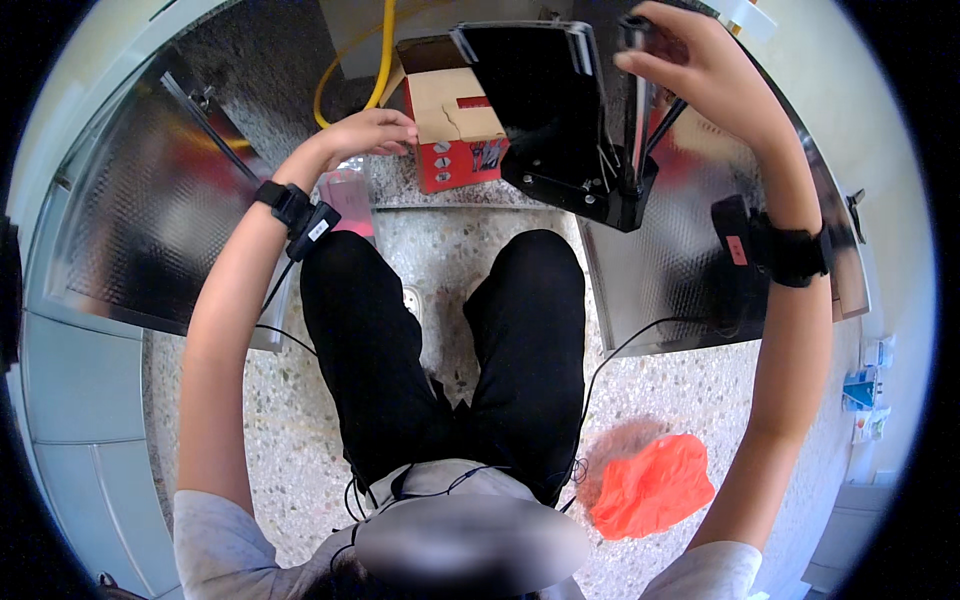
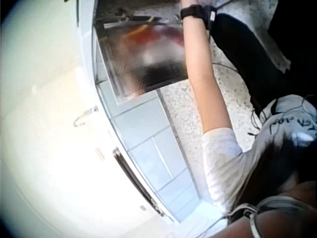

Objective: The person unboxes and assembles a black metal stand with tubes, removing plastic packaging with scissors and connecting components by hand.

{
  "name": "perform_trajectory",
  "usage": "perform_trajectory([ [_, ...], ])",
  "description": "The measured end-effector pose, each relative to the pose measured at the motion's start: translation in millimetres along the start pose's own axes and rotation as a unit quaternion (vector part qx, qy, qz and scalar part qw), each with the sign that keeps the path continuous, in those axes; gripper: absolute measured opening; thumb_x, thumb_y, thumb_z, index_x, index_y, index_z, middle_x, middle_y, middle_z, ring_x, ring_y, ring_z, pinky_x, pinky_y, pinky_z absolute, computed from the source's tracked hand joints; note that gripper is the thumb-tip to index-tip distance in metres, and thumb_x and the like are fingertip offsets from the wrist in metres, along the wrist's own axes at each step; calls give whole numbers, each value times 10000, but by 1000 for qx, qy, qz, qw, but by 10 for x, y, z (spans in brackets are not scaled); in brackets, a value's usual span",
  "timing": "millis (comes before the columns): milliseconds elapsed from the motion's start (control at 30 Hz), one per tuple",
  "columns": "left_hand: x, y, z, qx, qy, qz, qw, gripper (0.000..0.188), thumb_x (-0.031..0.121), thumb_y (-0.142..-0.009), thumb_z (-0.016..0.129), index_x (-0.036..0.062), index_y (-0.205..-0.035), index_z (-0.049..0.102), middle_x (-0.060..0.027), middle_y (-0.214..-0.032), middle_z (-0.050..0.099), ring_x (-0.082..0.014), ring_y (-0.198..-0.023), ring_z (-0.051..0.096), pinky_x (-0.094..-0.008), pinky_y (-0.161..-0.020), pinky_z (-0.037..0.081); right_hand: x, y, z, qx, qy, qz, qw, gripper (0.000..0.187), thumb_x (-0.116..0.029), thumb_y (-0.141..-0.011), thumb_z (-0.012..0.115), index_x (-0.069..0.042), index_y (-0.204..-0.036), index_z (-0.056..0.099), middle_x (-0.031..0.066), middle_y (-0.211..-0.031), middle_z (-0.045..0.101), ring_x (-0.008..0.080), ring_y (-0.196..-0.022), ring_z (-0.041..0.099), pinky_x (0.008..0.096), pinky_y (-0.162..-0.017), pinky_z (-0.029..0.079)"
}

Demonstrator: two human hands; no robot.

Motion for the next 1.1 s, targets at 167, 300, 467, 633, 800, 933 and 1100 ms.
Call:
perform_trajectory([
  [167, 519, 438, 341, -35, 81, 111, 990, 621, 420, -802, 568, 7, -1230, 390, -108, -1159, 501, -170, -1051, 493, -298, -901, 379, -903, -360, -67, -5, -20, 99, 995, 232, -179, -735, 626, 10, -648, 525, 81, -510, 480, 148, -462, 459, 284, -434, 374],
  [300, 549, 891, 723, 115, 323, 91, 935, 795, 426, -808, 560, -16, -1328, 152, -172, -1349, 212, -235, -1189, 348, -356, -930, 372, -1239, -470, -5, 30, -84, 33, 995, 304, -200, -733, 658, 27, -634, 483, 31, -498, 421, 103, -457, 372, 257, -418, 310],
  [467, 188, 1190, 986, 10, 721, 47, 691, 589, 412, -881, 381, -50, -1242, 331, -174, -1146, 494, -273, -1058, 493, -385, -886, 410, -1498, -610, 198, 72, -102, 173, 977, 380, -270, -697, 702, 38, -622, 492, 41, -477, 450, 90, -443, 418, 241, -410, 340],
  [633, 140, 1312, 1040, -38, 730, 124, 672, 327, 210, -890, 387, -10, -1112, 481, -144, -1028, 580, -252, -922, 582, -381, -839, 460, -1538, -628, 517, 105, -186, 88, 973, 398, -286, -686, 708, 21, -594, 472, 90, -486, 501, 152, -461, 525, 267, -430, 402],
  [800, -254, 1123, 1045, 20, 746, 71, 661, 240, 101, -878, 415, -15, -1071, 497, -134, -988, 594, -221, -857, 604, -341, -791, 495, -1631, -604, 816, 210, -80, -49, 973, 340, -306, -697, 684, -21, -807, 534, 76, -576, 537, 196, -534, 557, 278, -496, 435],
  [933, -381, 1073, 968, 45, 709, 46, 702, 263, 134, -877, 459, 31, -1120, 463, -89, -993, 583, -181, -887, 590, -322, -776, 500, -1535, -546, 936, 163, -118, -32, 979, 353, -286, -727, 693, -30, -822, 469, 14, -556, 421, 73, -500, 385, 193, -459, 328],
  [1100, -284, 1071, 900, 51, 647, 12, 760, 296, 146, -847, 522, 35, -1119, 489, -70, -1022, 581, -164, -887, 589, -285, -755, 503, -1597, -465, 1127, 188, -286, -96, 935, 316, -162, -708, 708, -39, -840, 449, -2, -530, 401, 49, -463, 354, 173, -436, 313],
])
Point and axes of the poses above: each hand's wrist, its own y-axis away from the middle knuckle, its own z-axis out of the palm, x = y × z, the point moved 4 cm from there along -y, towards the middle knuckle
